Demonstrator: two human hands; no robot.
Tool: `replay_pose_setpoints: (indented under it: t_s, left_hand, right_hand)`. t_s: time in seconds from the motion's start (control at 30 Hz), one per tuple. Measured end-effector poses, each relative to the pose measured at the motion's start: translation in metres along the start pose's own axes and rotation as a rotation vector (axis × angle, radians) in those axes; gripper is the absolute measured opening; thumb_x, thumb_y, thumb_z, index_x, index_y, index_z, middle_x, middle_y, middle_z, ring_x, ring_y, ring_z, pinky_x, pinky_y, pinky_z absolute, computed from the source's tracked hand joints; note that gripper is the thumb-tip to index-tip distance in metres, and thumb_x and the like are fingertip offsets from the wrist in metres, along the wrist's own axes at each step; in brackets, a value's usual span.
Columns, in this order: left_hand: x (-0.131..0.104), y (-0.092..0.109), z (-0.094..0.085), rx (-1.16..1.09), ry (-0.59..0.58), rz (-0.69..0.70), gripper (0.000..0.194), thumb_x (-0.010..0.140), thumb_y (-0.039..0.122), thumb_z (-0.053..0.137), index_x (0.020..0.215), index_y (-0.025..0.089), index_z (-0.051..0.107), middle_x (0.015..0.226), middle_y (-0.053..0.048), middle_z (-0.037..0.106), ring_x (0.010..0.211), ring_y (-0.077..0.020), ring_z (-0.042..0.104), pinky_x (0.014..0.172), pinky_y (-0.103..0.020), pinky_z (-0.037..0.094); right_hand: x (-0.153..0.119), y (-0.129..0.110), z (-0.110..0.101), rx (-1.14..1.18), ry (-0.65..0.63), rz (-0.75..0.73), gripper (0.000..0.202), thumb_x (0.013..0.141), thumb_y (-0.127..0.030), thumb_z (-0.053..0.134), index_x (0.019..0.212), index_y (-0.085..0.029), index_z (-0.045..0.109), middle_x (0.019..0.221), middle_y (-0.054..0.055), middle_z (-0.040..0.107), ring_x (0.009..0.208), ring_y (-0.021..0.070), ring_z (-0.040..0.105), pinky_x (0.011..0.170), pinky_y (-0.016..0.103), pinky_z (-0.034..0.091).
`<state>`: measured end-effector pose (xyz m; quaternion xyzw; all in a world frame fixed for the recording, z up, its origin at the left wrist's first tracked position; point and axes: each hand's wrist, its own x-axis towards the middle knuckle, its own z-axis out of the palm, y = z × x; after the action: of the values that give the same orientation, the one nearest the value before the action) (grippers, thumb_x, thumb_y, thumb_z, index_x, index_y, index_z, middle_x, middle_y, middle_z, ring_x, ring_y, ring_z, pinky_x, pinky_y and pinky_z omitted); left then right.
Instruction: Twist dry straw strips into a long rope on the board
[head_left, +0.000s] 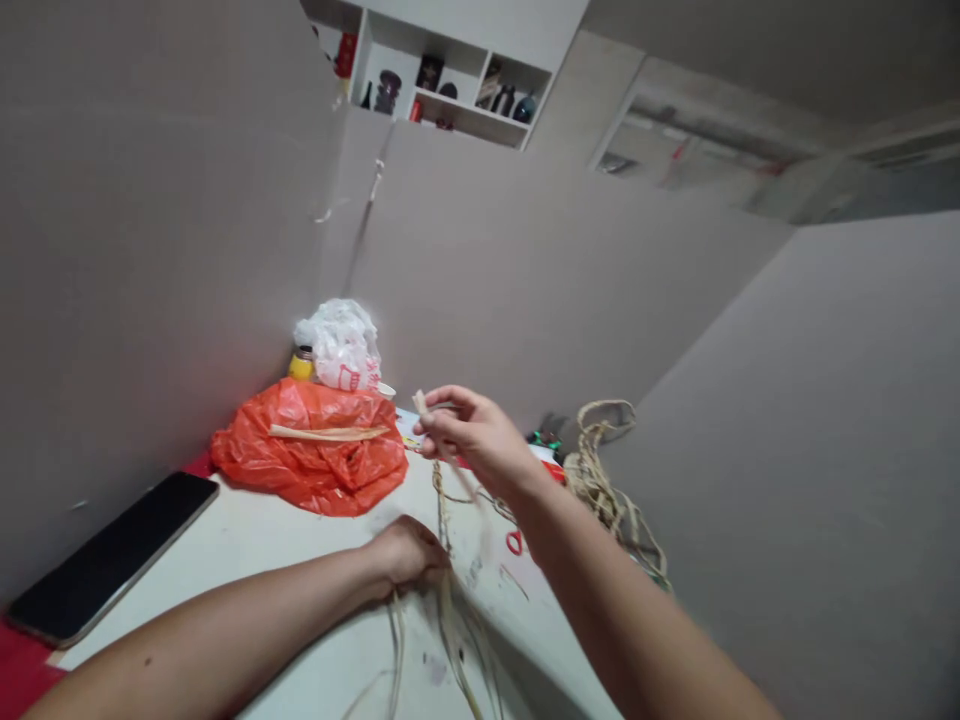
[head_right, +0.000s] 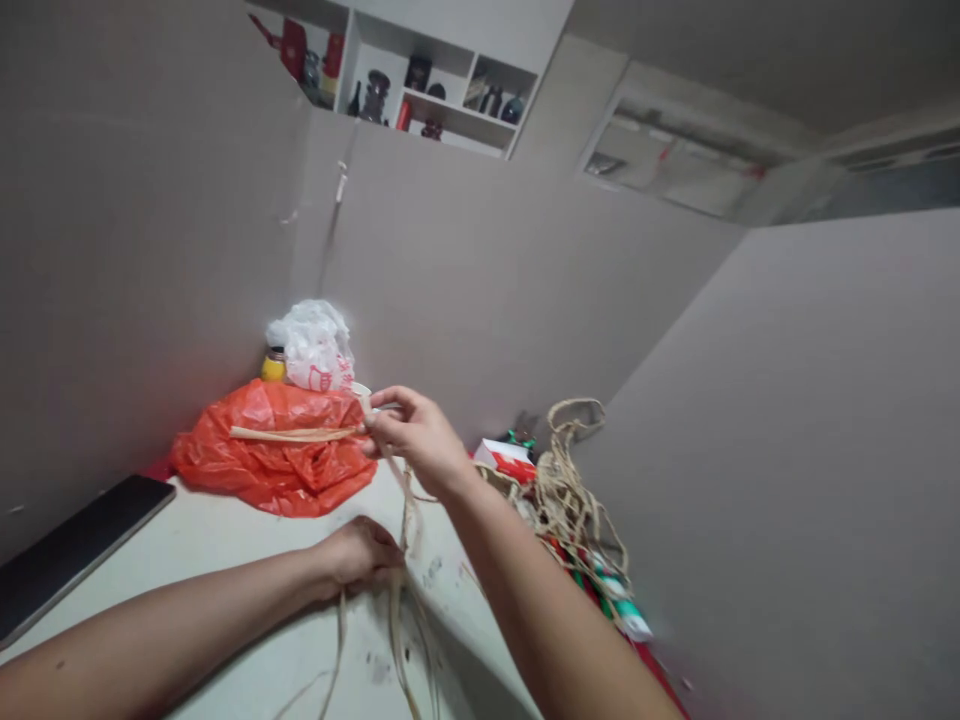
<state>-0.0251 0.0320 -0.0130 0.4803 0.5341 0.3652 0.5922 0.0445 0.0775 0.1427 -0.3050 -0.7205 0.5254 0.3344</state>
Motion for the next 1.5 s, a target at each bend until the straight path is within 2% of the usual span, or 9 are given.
replay_pose_setpoints:
  t_s: [0.13, 0.3, 0.43, 0.6, 0.8, 0.97, 1.2, 1.37, 1.5]
  left_hand:
    - [0.004, -0.002, -0.005, -0.036, -0.089, -0.018, 0.017, 0.069, 0.030, 0.062, 0.064, 0.014, 0.060, 0.042, 0.008, 0.044, 0.027, -0.0023, 0.021, 0.030, -0.020, 0.012]
    - [0.002, 0.002, -0.006, -0.082, -0.125, -0.017, 0.017, 0.067, 0.031, 0.059, 0.063, 0.015, 0.056, 0.044, 0.007, 0.046, 0.028, -0.0023, 0.023, 0.030, -0.020, 0.013]
    - [0.001, 0.004, -0.005, -0.110, -0.124, -0.017, 0.015, 0.066, 0.030, 0.058, 0.064, 0.015, 0.057, 0.044, 0.007, 0.047, 0.028, -0.0020, 0.022, 0.031, -0.020, 0.012]
    - [0.001, 0.006, -0.004, -0.122, -0.117, -0.015, 0.014, 0.066, 0.027, 0.057, 0.068, 0.014, 0.059, 0.046, 0.006, 0.050, 0.029, -0.0020, 0.024, 0.032, -0.020, 0.013]
    - [-0.001, 0.009, -0.004, -0.124, -0.138, -0.037, 0.023, 0.067, 0.037, 0.062, 0.072, 0.014, 0.058, 0.049, 0.005, 0.054, 0.031, -0.0018, 0.025, 0.033, -0.020, 0.013]
    - [-0.004, 0.014, -0.002, -0.127, -0.156, -0.036, 0.026, 0.067, 0.038, 0.064, 0.071, 0.014, 0.058, 0.053, 0.004, 0.057, 0.032, -0.0016, 0.023, 0.035, -0.021, 0.011]
    - [-0.007, 0.021, 0.000, -0.100, -0.175, -0.045, 0.022, 0.070, 0.035, 0.061, 0.066, 0.013, 0.059, 0.050, 0.003, 0.054, 0.034, -0.0020, 0.019, 0.036, -0.022, 0.008]
    - [-0.006, 0.021, -0.001, -0.101, -0.204, -0.048, 0.024, 0.070, 0.035, 0.060, 0.065, 0.012, 0.060, 0.045, 0.005, 0.047, 0.036, -0.0024, 0.016, 0.037, -0.022, 0.008]
    - [-0.005, 0.020, 0.000, -0.083, -0.174, -0.053, 0.025, 0.068, 0.036, 0.066, 0.073, 0.012, 0.061, 0.056, 0.002, 0.058, 0.036, -0.0017, 0.020, 0.036, -0.022, 0.010]
  right_hand:
    - [-0.071, 0.018, -0.049, 0.101, 0.143, 0.185, 0.028, 0.067, -0.036, 0.071, 0.077, -0.017, 0.054, 0.064, 0.000, 0.061, 0.046, 0.0083, 0.050, 0.046, 0.022, 0.039]
    - [-0.119, 0.093, -0.043, 0.109, 0.208, 0.364, 0.031, 0.058, -0.037, 0.077, 0.068, -0.013, 0.059, 0.064, 0.000, 0.058, 0.054, 0.0076, 0.047, 0.054, 0.022, 0.036]
    - [-0.120, 0.123, -0.026, 0.122, 0.226, 0.399, 0.034, 0.056, -0.039, 0.077, 0.065, -0.012, 0.058, 0.065, 0.000, 0.058, 0.054, 0.0075, 0.045, 0.054, 0.022, 0.035]
    - [-0.113, 0.129, -0.017, 0.253, 0.224, 0.499, 0.035, 0.057, -0.037, 0.074, 0.060, -0.016, 0.046, 0.050, -0.003, 0.055, 0.043, 0.0074, 0.045, 0.046, 0.021, 0.035]
    - [-0.113, 0.134, -0.015, 0.320, 0.271, 0.507, 0.037, 0.057, -0.036, 0.072, 0.078, -0.018, 0.047, 0.048, -0.007, 0.053, 0.037, 0.0084, 0.046, 0.037, 0.019, 0.036]
    - [-0.111, 0.139, -0.017, 0.163, 0.321, 0.434, 0.028, 0.064, -0.040, 0.067, 0.069, -0.016, 0.053, 0.042, -0.009, 0.041, 0.034, 0.0039, 0.028, 0.034, 0.018, 0.021]
    - [-0.106, 0.143, -0.019, -0.158, 0.374, 0.340, 0.014, 0.066, -0.023, 0.058, 0.056, -0.015, 0.052, 0.050, -0.004, 0.047, 0.048, 0.0067, 0.036, 0.045, 0.019, 0.027]
    - [-0.105, 0.141, -0.018, -0.171, 0.370, 0.337, 0.011, 0.064, -0.020, 0.055, 0.054, -0.015, 0.052, 0.049, -0.005, 0.046, 0.047, 0.0068, 0.036, 0.045, 0.019, 0.027]
    - [-0.105, 0.140, -0.018, -0.066, 0.361, 0.383, 0.012, 0.064, -0.019, 0.055, 0.053, -0.016, 0.050, 0.047, -0.005, 0.044, 0.044, 0.0059, 0.033, 0.043, 0.019, 0.024]
